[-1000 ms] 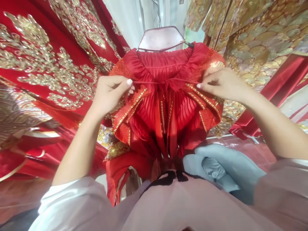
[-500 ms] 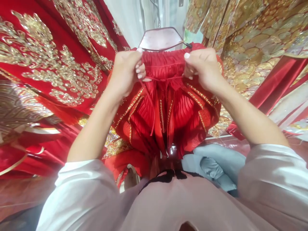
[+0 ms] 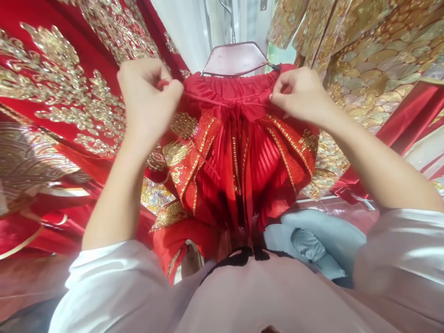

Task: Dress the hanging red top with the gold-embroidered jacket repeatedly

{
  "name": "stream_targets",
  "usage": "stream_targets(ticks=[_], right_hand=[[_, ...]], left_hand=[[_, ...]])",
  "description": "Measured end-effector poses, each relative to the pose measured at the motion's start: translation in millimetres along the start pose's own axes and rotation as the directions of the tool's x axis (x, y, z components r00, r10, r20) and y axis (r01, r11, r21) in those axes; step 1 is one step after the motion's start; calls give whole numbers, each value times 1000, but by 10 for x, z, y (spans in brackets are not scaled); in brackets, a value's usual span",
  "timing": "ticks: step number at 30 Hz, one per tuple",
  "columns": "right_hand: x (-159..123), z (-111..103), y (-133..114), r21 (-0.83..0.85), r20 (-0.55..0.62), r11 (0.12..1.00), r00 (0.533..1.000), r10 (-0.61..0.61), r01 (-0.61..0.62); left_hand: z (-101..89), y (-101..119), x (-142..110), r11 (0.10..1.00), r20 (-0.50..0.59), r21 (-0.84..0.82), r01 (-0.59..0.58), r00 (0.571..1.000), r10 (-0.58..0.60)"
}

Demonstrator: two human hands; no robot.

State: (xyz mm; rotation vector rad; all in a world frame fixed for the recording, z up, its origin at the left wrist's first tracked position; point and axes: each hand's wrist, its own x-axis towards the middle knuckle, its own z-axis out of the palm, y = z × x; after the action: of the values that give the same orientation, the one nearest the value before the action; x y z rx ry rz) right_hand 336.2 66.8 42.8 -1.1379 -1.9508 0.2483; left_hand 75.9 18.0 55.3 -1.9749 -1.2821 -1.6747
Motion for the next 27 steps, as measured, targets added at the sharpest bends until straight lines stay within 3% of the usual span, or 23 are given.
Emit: stream_targets(ticks=[2,4,6,8,10,12,14,16,19,21,22,25,27], right_hand=[[-40,-60,-52,-66,150,998,989,-8,18],[-39,-136,-90,-105,283,994,959,-6,37],[27,-198,-99,-112,441,993,897,15,38],[155,-226,-69,-115,584,993,808,74,-7],[299,-219,-14,-81,702,994,703,109,-73],[394,-189,34,24,780,988,621,76,-152],[397,-140,42,153,802,962,597,13,-227],[310,-70,7,311,744,909,666,-52,-277],[113,93,-78,637,523,712,844,-118,-296],[11,226,-117,773,374,575,925,-73,-267],[-21,291,-126,799,317,551,947,-46,-240],[-59,448,-112,766,143,638,989,-48,-80],[-57,513,-79,673,58,739,994,-95,31]], left_hand=[[-165,-25,3,993,157,-85,79,985,-65],[-306,-53,-3,976,345,-164,142,935,-78],[-399,-69,-21,990,431,-93,101,901,-52],[-418,-60,-49,989,403,149,-13,914,-49],[-346,-31,-79,893,324,443,-80,943,-76],[-195,-4,-97,772,220,634,-46,968,-124],[1,1,-91,727,93,682,75,978,-188],[199,-20,-61,758,-35,621,200,973,-228],[427,-42,-17,900,-138,351,259,965,-223],[525,-8,-29,969,-69,106,223,974,-217],[562,25,-51,979,13,-2,205,979,-205],[651,140,-148,963,271,-184,199,952,-145],[699,185,-200,952,359,-224,207,926,-117]])
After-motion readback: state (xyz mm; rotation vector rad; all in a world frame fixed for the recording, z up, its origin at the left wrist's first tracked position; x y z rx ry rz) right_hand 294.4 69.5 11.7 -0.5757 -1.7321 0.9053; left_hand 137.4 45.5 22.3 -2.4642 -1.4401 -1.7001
